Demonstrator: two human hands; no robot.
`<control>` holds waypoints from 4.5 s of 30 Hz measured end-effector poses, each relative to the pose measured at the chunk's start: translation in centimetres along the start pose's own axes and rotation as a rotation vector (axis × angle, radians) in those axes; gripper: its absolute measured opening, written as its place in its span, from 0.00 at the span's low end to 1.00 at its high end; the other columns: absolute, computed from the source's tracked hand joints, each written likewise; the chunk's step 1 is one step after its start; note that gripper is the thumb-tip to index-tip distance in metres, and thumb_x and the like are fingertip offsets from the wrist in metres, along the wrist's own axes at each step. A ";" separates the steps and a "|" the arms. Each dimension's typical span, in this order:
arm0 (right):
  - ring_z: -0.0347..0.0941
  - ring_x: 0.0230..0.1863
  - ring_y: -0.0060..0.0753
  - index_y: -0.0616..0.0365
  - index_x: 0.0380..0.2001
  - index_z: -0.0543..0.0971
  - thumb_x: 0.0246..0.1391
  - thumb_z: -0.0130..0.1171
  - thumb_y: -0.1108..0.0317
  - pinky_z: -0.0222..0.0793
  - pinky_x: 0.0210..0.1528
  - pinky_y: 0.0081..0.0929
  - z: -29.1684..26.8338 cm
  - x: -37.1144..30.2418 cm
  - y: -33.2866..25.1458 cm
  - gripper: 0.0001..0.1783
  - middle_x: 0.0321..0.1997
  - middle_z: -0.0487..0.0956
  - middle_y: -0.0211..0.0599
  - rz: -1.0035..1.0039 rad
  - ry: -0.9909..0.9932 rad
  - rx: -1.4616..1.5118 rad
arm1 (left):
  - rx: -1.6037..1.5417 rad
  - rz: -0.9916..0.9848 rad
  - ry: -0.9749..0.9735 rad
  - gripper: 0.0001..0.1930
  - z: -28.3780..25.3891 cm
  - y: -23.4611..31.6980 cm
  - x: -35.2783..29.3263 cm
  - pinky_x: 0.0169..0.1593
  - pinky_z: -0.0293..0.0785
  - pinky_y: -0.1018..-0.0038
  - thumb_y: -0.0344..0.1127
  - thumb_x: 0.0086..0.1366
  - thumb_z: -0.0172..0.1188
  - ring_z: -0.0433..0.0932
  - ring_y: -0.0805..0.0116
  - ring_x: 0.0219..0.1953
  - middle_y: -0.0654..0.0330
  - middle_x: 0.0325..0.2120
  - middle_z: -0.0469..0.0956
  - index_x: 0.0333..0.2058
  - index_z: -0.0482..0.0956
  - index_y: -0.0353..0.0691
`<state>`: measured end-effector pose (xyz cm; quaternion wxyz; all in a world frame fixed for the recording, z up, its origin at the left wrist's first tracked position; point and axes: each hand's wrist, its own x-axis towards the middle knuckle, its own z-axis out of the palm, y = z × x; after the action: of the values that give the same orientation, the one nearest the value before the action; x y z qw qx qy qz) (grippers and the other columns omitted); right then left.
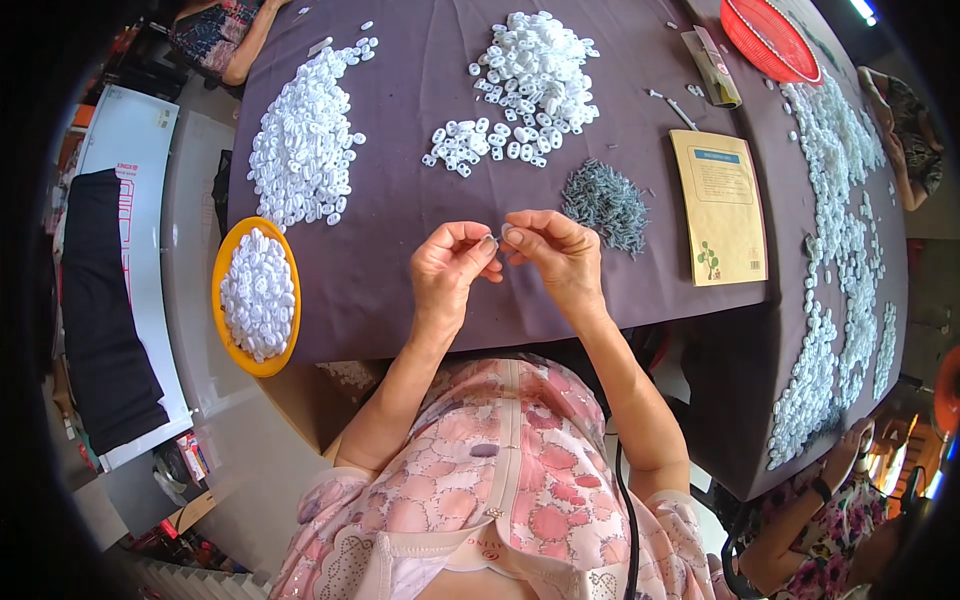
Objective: The person assembles plastic pieces by inserting small pins into them by hand and placing the assembled parts into a plate. The person empties the plate into a cardboard box, gathers more plastic pieces and pins on the table, and assembles them by hand.
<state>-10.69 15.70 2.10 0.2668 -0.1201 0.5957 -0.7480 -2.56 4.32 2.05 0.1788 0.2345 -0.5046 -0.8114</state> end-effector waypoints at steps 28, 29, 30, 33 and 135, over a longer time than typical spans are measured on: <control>0.75 0.33 0.33 0.63 0.36 0.73 0.41 0.60 0.80 0.71 0.34 0.24 1.3 -0.3 0.5 0.14 0.32 0.75 0.39 -0.465 -0.050 -0.606 | -0.187 -0.150 0.197 0.05 0.1 -0.9 0.2 0.33 0.79 0.77 0.22 0.57 0.56 0.78 0.71 0.29 0.55 0.29 0.78 0.32 0.77 0.31; 0.75 0.33 0.33 0.63 0.36 0.73 0.41 0.60 0.80 0.71 0.34 0.24 1.1 -0.3 0.6 0.14 0.32 0.75 0.39 -0.465 -0.049 -0.604 | -0.213 -0.176 0.198 0.05 0.1 -1.1 0.1 0.32 0.79 0.77 0.23 0.57 0.56 0.78 0.71 0.29 0.56 0.29 0.78 0.33 0.77 0.31; 0.75 0.33 0.33 0.63 0.35 0.73 0.41 0.60 0.80 0.71 0.34 0.25 0.9 -0.3 0.7 0.14 0.33 0.75 0.39 -0.451 -0.062 -0.592 | -0.213 -0.176 0.197 0.05 0.1 -1.3 0.1 0.32 0.79 0.77 0.23 0.57 0.56 0.78 0.71 0.29 0.56 0.29 0.78 0.33 0.77 0.31; 0.75 0.33 0.33 0.63 0.35 0.73 0.42 0.59 0.80 0.71 0.34 0.25 0.5 -0.3 0.9 0.13 0.33 0.75 0.40 -0.434 -0.075 -0.579 | -0.214 -0.219 0.174 0.05 0.1 -1.5 -0.1 0.32 0.79 0.77 0.24 0.57 0.56 0.78 0.72 0.28 0.56 0.29 0.78 0.33 0.77 0.32; 0.69 0.29 0.49 0.60 0.25 0.70 0.49 0.54 0.70 0.66 0.29 0.40 -5.0 -0.6 -0.3 0.06 0.28 0.70 0.43 -0.324 0.111 -1.382 | 1.373 0.527 0.841 0.10 -19.1 9.2 -2.2 0.37 0.70 0.71 0.25 0.57 0.52 0.73 0.62 0.34 0.58 0.35 0.72 0.39 0.76 0.36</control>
<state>-12.74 20.24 1.20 -0.0156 -0.3107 0.9211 -0.2343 10.48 -12.50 3.54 0.3528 0.4480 -0.8151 -0.1019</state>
